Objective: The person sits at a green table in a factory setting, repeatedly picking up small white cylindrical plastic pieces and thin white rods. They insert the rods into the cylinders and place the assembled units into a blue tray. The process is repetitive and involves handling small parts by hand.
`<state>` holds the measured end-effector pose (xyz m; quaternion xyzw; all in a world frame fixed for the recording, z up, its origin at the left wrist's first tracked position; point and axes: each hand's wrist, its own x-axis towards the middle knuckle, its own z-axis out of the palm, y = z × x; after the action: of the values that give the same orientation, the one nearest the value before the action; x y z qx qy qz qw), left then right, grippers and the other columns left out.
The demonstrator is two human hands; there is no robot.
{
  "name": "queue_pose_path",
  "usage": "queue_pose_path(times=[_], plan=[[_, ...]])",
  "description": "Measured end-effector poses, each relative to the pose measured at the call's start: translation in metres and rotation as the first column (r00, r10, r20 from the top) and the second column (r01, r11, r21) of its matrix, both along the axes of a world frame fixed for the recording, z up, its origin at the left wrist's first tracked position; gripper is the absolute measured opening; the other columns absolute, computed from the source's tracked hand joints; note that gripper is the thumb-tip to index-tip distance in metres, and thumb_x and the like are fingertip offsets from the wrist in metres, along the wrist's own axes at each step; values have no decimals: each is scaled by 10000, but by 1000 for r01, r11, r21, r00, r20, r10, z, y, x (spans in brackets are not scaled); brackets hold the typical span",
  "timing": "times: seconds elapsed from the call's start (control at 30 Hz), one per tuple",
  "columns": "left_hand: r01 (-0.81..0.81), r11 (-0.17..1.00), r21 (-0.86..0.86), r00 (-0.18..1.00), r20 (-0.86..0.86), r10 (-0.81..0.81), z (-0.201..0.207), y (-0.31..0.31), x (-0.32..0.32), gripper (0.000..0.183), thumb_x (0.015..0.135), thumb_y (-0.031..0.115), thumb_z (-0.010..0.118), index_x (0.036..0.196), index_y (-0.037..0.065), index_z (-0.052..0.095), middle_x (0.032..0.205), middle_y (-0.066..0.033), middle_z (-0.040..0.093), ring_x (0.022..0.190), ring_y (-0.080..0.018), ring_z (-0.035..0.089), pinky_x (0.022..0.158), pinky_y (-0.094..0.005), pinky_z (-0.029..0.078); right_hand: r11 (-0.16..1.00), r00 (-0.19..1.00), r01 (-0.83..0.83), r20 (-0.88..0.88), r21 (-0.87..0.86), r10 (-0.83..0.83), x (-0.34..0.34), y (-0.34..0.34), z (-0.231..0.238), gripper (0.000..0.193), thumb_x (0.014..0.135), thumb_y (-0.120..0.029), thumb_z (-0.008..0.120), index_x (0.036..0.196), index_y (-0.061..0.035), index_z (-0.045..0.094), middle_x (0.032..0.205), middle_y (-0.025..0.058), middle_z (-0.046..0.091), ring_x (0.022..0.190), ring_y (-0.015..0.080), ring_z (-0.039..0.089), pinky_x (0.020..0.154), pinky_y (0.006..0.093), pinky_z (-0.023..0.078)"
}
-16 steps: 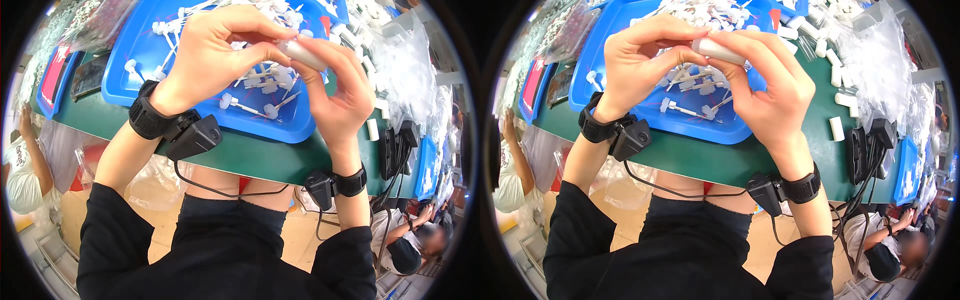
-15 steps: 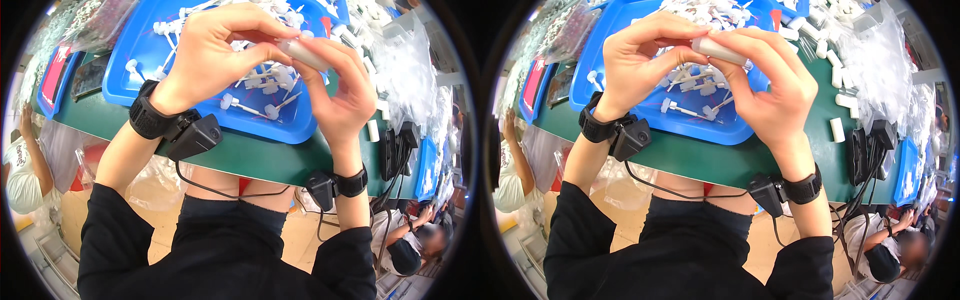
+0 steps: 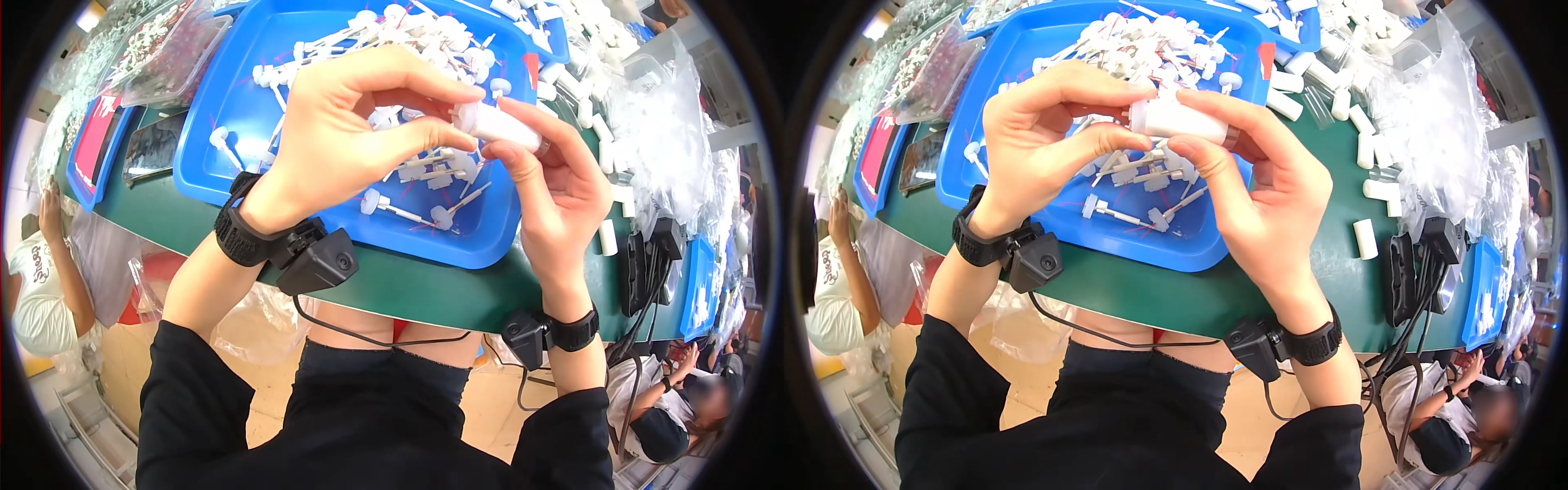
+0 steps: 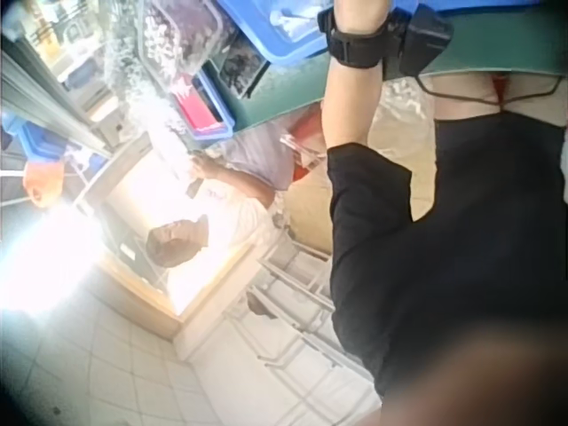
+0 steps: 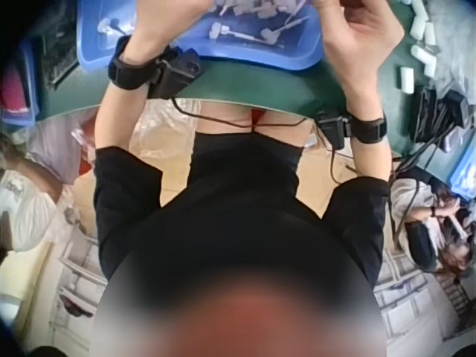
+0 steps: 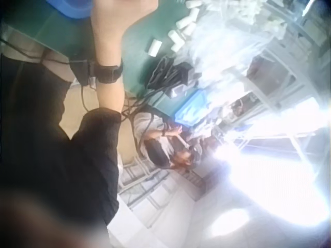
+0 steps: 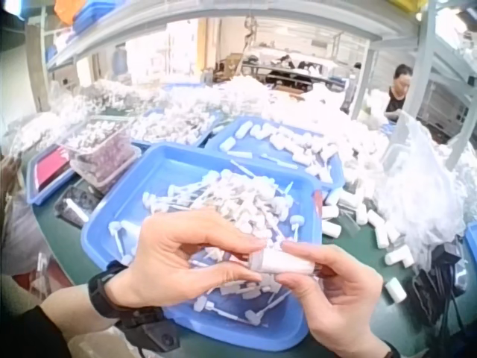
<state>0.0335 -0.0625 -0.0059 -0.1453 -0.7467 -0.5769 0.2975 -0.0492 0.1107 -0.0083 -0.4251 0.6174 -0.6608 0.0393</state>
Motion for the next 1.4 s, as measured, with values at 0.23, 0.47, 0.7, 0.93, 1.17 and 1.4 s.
queue_pose_path(times=[0.23,0.47,0.7,0.93,1.17,1.4], plan=[[-114,971,-212,992,-85,98,3,-1,1,281,652,-86,696,927,-49,650,880,-134,656,758,-171,612,653,-253,489,997,991,-53,118,-47,59,1,0,-1,246,792,42,614,1036,60,591,960,110,635,858,148,619,759,243,497],[-127,963,-238,989,-104,104,5,0,1,256,687,-101,651,937,-44,651,905,-152,656,775,-184,625,643,-254,512,999,998,35,-54,-31,-36,2,-2,-3,262,749,56,648,1008,35,617,954,110,641,830,152,619,740,253,495],[1,996,-86,990,-140,-13,1,0,-6,251,715,-132,604,949,-51,639,965,-190,634,893,-236,625,708,-292,554,988,935,136,-320,-70,-152,-4,-4,-8,296,695,69,690,981,19,631,945,116,646,851,182,623,760,271,485],[105,957,269,993,19,-114,1,1,-9,330,725,-99,634,1048,-58,582,1039,-184,605,905,-204,612,776,-309,538,988,979,90,-170,-122,-110,-5,-5,-6,304,691,75,695,981,22,621,957,121,646,893,182,614,794,281,479],[72,944,321,970,200,-142,5,0,-4,236,729,-86,635,960,-36,644,939,-132,642,841,-156,615,731,-258,519,979,926,153,-326,-138,-191,-2,-6,-8,302,682,74,701,970,6,643,936,127,655,854,195,632,766,278,494],[87,975,206,988,107,-111,-2,-6,-4,253,747,-113,584,979,-31,643,946,-130,641,823,-145,611,724,-234,503,977,881,148,-429,-156,-202,-7,-14,-10,276,674,70,693,932,-24,670,891,119,668,817,202,652,715,269,515]])
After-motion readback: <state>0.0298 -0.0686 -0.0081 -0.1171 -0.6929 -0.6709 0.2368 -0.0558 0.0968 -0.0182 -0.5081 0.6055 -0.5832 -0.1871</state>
